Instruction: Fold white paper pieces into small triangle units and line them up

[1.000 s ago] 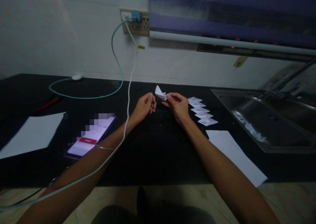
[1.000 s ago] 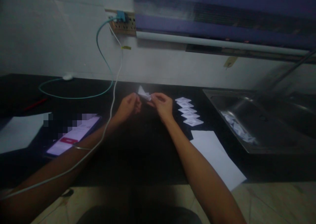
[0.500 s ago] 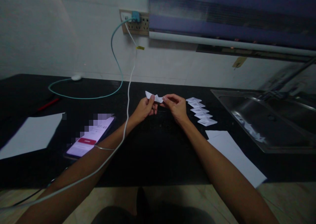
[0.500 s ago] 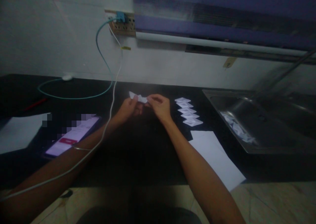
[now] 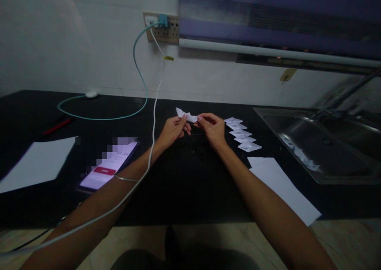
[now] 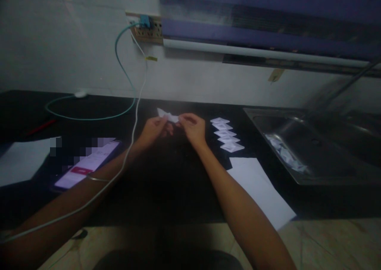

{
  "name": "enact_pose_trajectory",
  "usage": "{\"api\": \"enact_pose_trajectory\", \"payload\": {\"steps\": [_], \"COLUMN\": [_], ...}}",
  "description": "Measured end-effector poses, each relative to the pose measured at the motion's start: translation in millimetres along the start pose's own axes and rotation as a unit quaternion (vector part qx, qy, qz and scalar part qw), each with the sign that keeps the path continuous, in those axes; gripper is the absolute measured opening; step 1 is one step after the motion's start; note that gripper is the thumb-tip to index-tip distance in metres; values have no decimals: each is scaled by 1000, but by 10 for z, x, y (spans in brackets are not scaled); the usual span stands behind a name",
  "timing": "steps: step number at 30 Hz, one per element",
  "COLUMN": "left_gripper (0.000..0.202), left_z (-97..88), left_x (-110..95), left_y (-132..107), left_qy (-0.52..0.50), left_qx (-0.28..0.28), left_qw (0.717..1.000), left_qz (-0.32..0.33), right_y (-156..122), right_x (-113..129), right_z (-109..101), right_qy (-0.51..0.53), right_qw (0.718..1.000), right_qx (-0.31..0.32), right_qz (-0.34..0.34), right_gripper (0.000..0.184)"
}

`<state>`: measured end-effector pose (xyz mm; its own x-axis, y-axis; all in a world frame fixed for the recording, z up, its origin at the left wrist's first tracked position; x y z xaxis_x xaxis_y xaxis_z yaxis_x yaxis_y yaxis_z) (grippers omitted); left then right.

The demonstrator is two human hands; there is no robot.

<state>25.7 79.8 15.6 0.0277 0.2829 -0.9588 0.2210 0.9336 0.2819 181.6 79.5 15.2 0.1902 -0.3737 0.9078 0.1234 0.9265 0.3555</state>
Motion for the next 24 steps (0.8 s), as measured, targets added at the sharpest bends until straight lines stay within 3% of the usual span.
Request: {"api": "enact_pose_trajectory", "payload": {"steps": [5,11,16,24], "left_gripper": [45,56,60,53], "left_z": [-14,22,-22,-96], "left_x": [-80,-100,-110,-110], "left_y": [-31,-41,-24,-26], "left_qy": [20,77,144,154], "left_qx": [5,26,-9,-73], "left_qw": [1000,996,987,983], "left_qz": [6,28,67,73], "right_y": [-11,-28,-21,-24], "right_x": [28,35,-12,-93], "right_z": [6,38,42,65], "right_qy": [10,1,5,27], "right_qw": [999,999,998,999], "right_qx": [23,40,36,13], "right_qz": [25,34,44,39], "right_gripper": [39,39,38,38]}}
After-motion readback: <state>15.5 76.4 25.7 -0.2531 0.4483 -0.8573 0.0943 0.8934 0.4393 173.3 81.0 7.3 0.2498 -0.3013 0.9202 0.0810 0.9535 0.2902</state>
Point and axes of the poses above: each hand's wrist, its own y-axis towards the middle knuckle, its own z-axis out of the palm, x = y × z, the point moved 6 cm from there along y, towards the middle knuckle
